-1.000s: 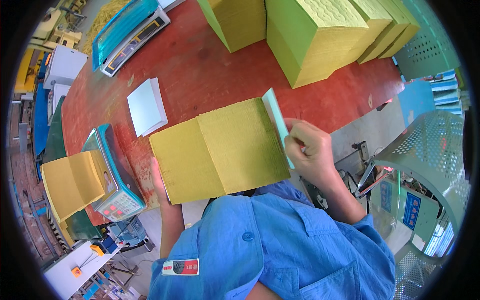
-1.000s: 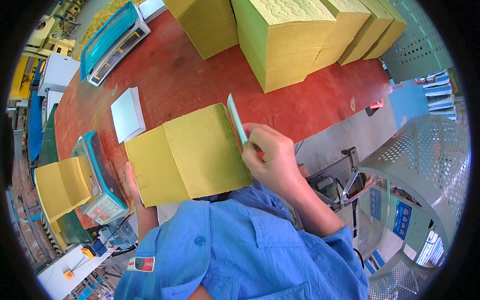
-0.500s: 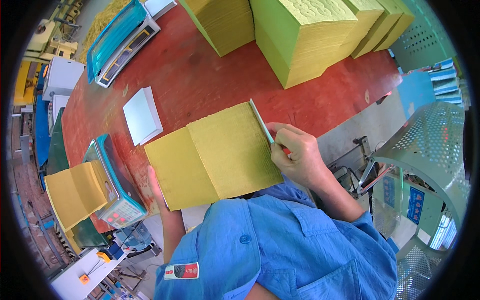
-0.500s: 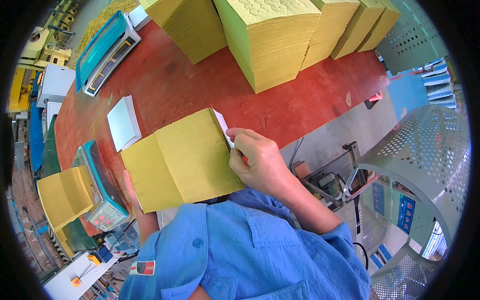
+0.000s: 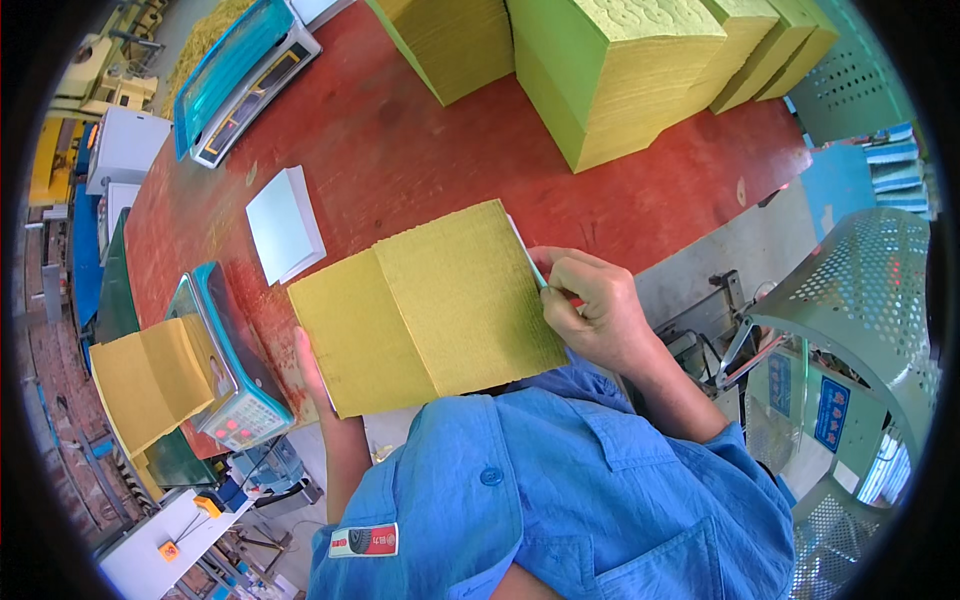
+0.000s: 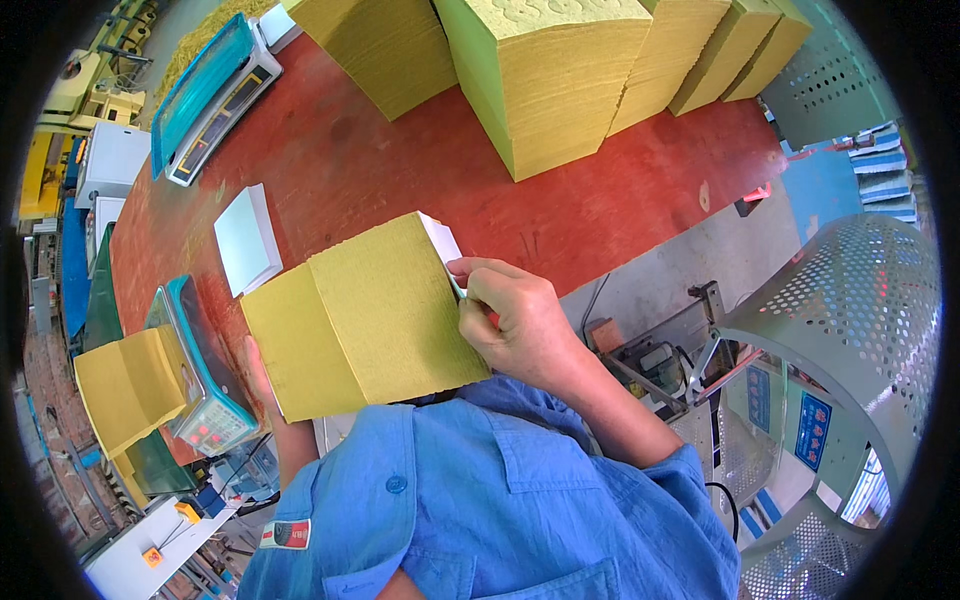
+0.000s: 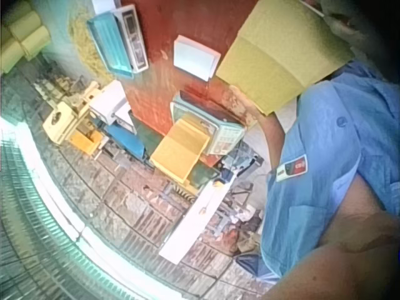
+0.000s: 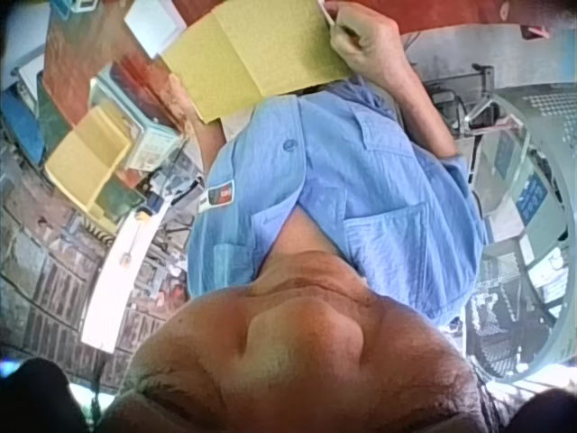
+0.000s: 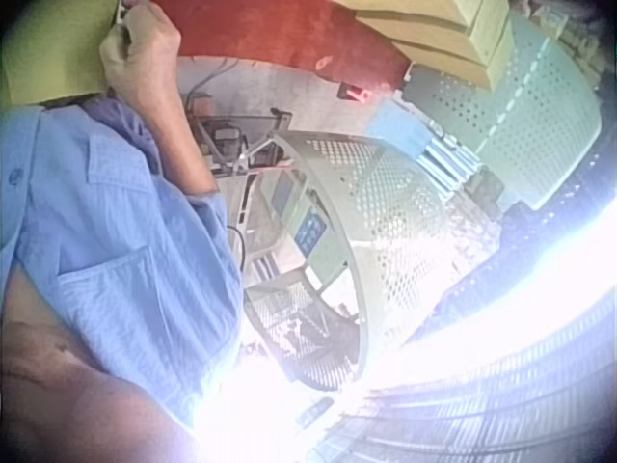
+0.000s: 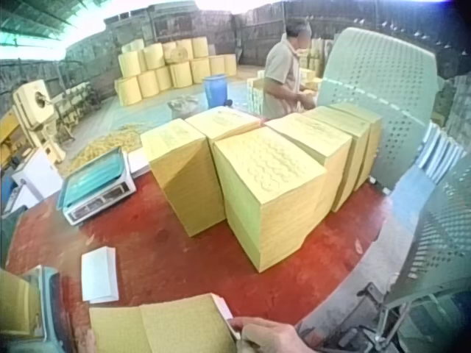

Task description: The recorder is weighing stacks of yellow paper, placing a white slip on top, and then using a machine to apply a red band around the bundle before stacking it.

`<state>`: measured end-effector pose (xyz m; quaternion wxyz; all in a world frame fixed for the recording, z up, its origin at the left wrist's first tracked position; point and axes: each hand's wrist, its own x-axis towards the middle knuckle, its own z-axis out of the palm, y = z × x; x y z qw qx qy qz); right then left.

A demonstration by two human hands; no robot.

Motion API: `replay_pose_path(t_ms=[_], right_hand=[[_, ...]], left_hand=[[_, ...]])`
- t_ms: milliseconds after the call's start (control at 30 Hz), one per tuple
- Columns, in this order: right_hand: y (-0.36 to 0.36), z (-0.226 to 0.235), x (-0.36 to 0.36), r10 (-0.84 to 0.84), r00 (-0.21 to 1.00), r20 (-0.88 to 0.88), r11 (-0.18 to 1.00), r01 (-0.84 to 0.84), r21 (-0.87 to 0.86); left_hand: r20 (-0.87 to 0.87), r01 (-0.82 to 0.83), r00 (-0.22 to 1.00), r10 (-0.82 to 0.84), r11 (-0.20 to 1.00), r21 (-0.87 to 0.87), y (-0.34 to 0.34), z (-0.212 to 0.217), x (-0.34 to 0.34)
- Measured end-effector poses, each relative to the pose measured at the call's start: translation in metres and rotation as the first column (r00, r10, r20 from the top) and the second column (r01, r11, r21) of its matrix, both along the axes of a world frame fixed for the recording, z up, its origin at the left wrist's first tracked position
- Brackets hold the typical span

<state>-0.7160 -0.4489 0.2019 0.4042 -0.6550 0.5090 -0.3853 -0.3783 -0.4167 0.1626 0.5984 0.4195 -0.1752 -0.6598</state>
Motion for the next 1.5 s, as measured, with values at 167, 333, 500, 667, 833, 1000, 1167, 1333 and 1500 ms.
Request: replay_pose_path(t_ms=[167,333,500,667,833,1000,1167,1333,1500], right_hand=[[-0.001,-0.006,-0.001,0.027,0.993,0.116,0.999,-0.028,0.015],[-0.003,-0.018,0.010,-0.206,0.847,0.490,0.935,0.023,0.353],[-0.001,-0.032,0.033,-0.242,0.917,0.317,0.945,0.148,0.293],[0.019,-0.054,0.062,-0.307,0.656,0.690,0.929,0.050,0.366],[0.076,-0.071,0.095,-0.417,0.730,0.541,0.907,0.370,0.201],[0.211,-0.071,0.088,-0.584,0.463,0.666,0.768,0.580,0.271],[0.363,-0.057,0.052,-0.681,0.042,0.731,0.557,0.679,0.479],[0.523,-0.059,-0.009,-0.850,-0.056,0.523,0.180,0.903,0.391],[0.673,-0.065,-0.118,-0.914,-0.015,0.405,0.080,0.973,0.218]], left_hand=[[-0.051,0.012,0.999,-0.013,1.000,-0.023,0.000,0.000,-0.002],[-0.168,-0.025,0.986,0.019,0.999,-0.032,0.005,-0.011,0.008],[0.164,0.061,0.985,-0.046,0.994,-0.089,0.009,-0.020,0.024],[0.084,0.136,0.988,-0.126,0.984,-0.119,0.004,-0.041,0.023],[0.798,0.384,0.584,0.149,0.815,-0.433,-0.007,-0.063,0.035],[0.433,0.557,0.791,-0.432,0.801,-0.219,0.020,-0.058,-0.021],[0.503,0.880,0.466,-0.728,0.438,-0.181,0.105,-0.040,-0.105],[-0.061,0.962,0.272,-0.960,0.270,0.030,0.237,-0.043,-0.236],[-0.038,0.970,0.227,-0.973,0.229,-0.086,0.385,-0.068,-0.376]])
